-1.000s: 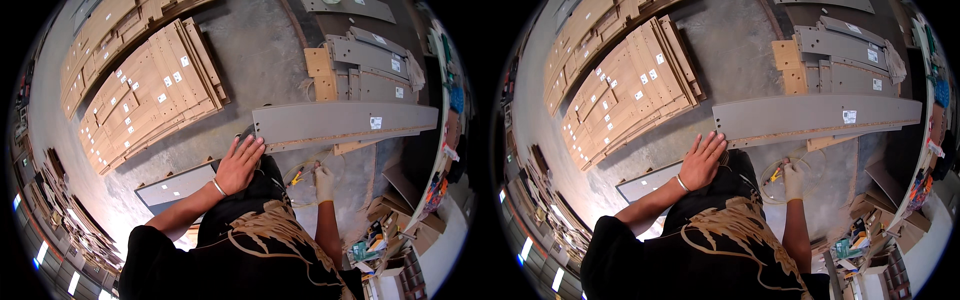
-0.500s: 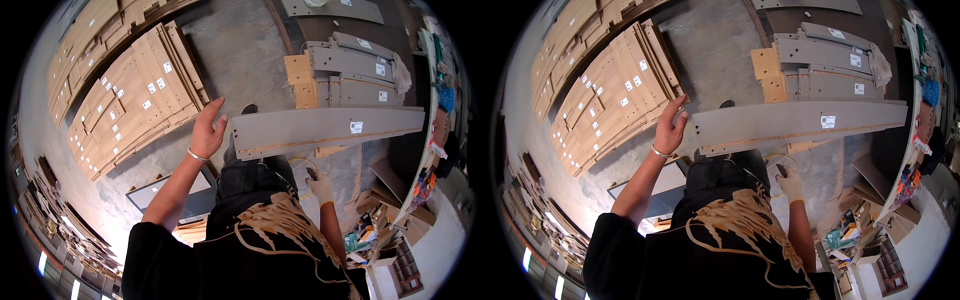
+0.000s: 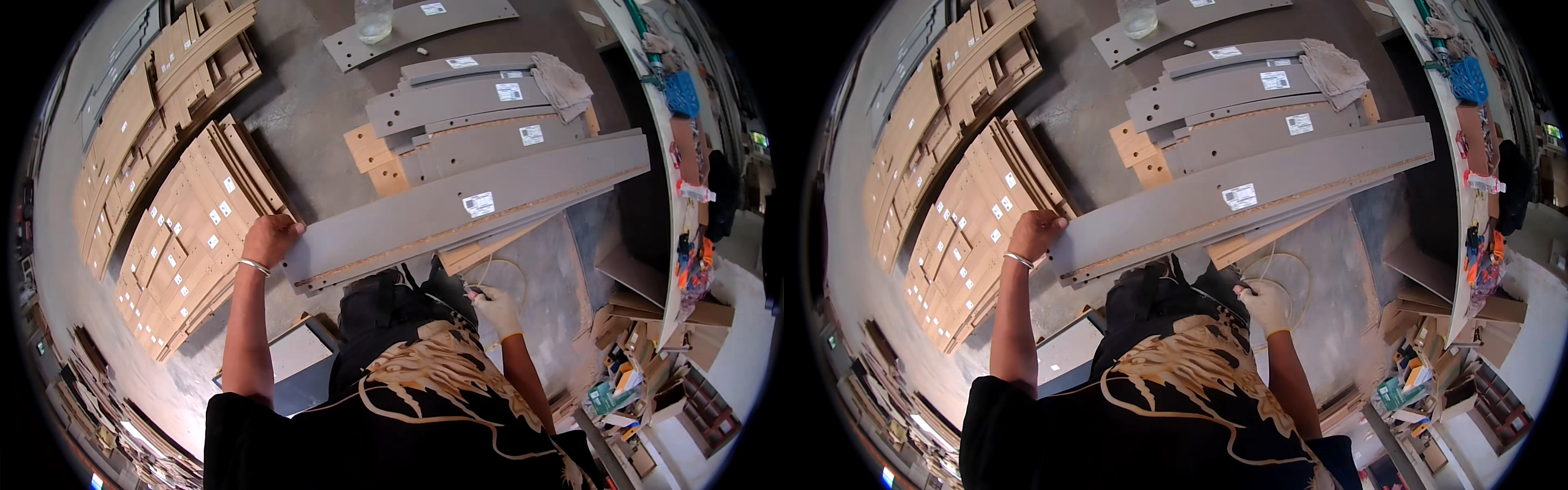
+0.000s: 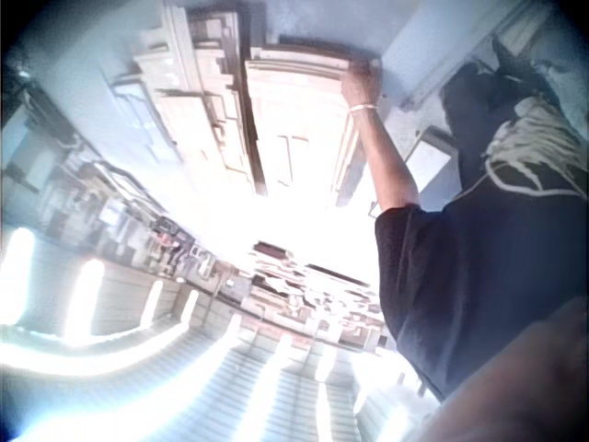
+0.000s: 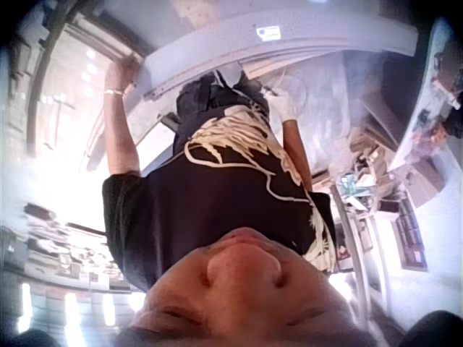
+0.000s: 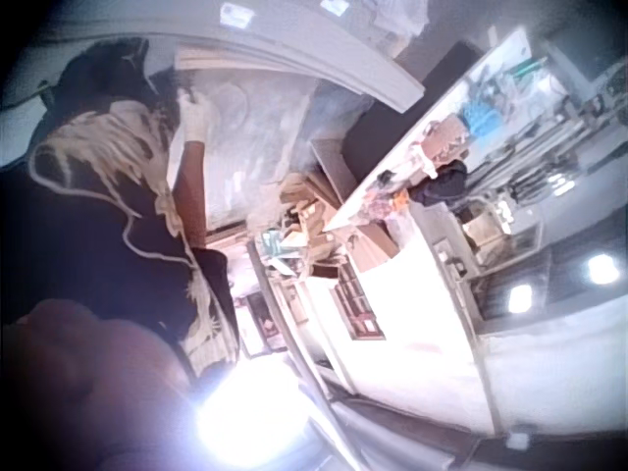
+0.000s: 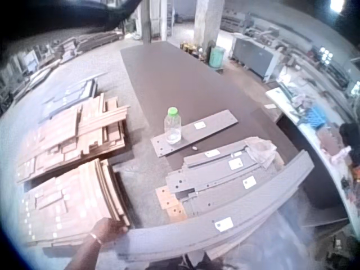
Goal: The person scrapes residue from several gray metal panels using a small metal tool, then wipes the panels with a cloth. The person handles the panels one at a time, scraping edges and wiping surfaces in a workshop setting.
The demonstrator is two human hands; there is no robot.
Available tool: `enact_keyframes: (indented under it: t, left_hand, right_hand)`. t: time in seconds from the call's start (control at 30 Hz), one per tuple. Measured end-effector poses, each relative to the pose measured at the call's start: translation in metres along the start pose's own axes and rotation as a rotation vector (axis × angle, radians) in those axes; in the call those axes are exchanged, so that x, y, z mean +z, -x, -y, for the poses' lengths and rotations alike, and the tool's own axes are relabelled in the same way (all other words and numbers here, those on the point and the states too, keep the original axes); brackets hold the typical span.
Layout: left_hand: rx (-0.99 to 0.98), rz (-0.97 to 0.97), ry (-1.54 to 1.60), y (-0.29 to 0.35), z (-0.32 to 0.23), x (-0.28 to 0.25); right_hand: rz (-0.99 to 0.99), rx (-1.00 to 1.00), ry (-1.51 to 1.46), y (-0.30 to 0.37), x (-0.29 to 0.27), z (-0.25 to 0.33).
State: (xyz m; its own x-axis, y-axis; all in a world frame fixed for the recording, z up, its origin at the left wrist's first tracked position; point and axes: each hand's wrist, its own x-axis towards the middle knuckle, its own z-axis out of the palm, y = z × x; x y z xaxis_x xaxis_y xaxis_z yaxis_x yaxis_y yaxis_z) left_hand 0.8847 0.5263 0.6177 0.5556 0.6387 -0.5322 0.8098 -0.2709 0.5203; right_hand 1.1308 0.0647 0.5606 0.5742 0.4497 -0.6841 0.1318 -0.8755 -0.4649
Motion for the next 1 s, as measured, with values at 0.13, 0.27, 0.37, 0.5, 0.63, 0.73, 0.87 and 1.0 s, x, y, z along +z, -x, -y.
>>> enact_keyframes:
  t: [0.13, 0.27, 0.37, 0.5, 0.63, 0.73, 0.87, 1.0]
  left_hand:
    - [-0.114, -0.158, -0.081, 0.000, -0.013, 0.025]
    - [-0.085, -0.475, -0.036, 0.001, -0.055, 0.085]
    - [-0.066, -0.526, -0.136, -0.013, -0.092, 0.125]
    - [-0.208, -0.665, -0.168, -0.030, -0.099, 0.137]
    - [0.047, -0.833, -0.209, -0.039, -0.149, 0.165]
    - [0.375, -0.691, -0.228, -0.035, -0.226, 0.219]
    - [0.460, -0.449, -0.331, -0.023, -0.313, 0.265]
    - [0.483, -0.356, -0.305, -0.041, -0.341, 0.266]
  right_hand:
    - [0.035, 0.090, -0.013, -0.018, -0.052, -0.027]
    - [0.022, 0.074, 0.014, -0.041, -0.116, -0.066]
    - [-0.027, 0.012, -0.111, -0.061, -0.157, -0.125]
    - [0.008, 0.036, -0.033, -0.088, -0.201, -0.146]
    - [0.037, 0.015, -0.017, -0.096, -0.244, -0.104]
    - [0.061, -0.030, -0.077, -0.115, -0.250, -0.102]
    - [0.110, -0.059, -0.361, -0.122, -0.265, -0.050]
    - [0.015, -0.146, -0.461, -0.146, -0.282, -0.005]
